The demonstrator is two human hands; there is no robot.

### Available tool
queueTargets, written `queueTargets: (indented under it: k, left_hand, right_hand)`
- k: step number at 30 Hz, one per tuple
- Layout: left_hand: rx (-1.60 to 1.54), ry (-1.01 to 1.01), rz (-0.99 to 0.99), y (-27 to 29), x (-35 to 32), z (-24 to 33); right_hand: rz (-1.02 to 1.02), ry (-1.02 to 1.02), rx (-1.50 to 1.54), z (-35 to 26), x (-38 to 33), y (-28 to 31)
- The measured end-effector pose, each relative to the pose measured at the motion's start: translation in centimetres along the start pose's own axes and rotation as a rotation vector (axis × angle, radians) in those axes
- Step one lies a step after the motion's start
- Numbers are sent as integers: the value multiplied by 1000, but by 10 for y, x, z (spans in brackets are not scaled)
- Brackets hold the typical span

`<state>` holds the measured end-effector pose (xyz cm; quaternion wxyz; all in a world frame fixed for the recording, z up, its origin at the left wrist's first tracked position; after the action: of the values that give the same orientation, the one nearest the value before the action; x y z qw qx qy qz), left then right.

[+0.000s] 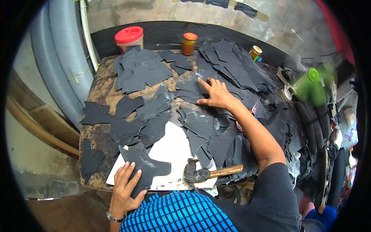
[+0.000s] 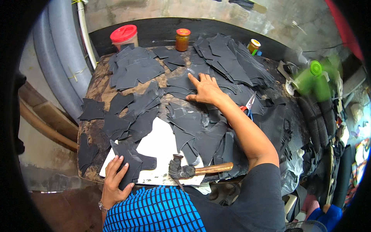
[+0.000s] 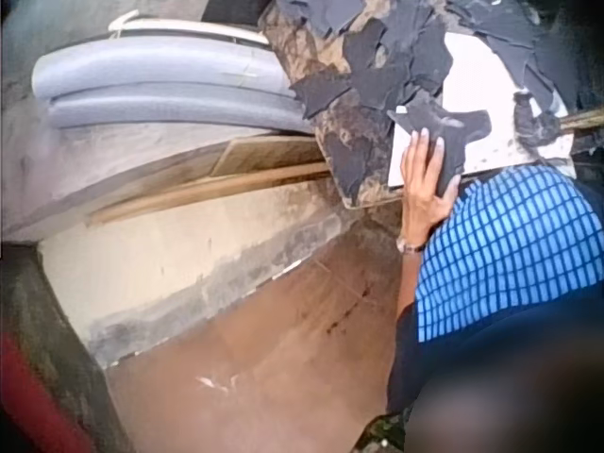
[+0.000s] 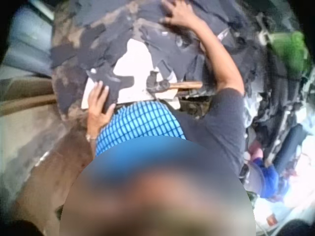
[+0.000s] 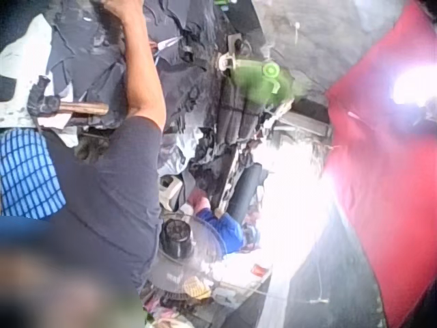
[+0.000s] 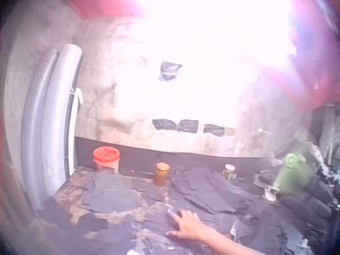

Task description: The person repeatedly picks up dark rubber pieces from a table, aligns them, and uses a hammer to tap and smooth their edges. The person handles the pieces one at a time, turning them over and placing them back on the table after smoothing.

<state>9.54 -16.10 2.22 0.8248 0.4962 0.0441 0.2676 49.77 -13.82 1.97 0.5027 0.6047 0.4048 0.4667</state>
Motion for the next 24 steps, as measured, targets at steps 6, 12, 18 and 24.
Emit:
queueTargets:
  k: [6,12,18,24]
  left_hand:
    - [6,42,-35,6,-5,-6]
    - [-24,-13,-86,6,1,-4]
    - [-21,-18,-109,4,6,-3]
    - [36,12,-54,12,-2,-4]
  right_hand:
    - [-92,15,122,-19,12,-21]
    - [-90,22,88,-32,16,-2]
    - [-78,194,145,-67,84,-4]
    - [123,224,141,-107,138,-31]
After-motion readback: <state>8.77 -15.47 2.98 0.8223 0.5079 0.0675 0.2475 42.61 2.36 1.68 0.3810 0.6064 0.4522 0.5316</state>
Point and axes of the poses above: each hand's wrist, its own x-axis towards the middle knuckle, its own y-axis out of the back of the hand, z = x × y, the point moved 9 cm from there along x, towards the middle knuckle, and after that the axes turned 3 degrees about x, right-handed, at the moved point
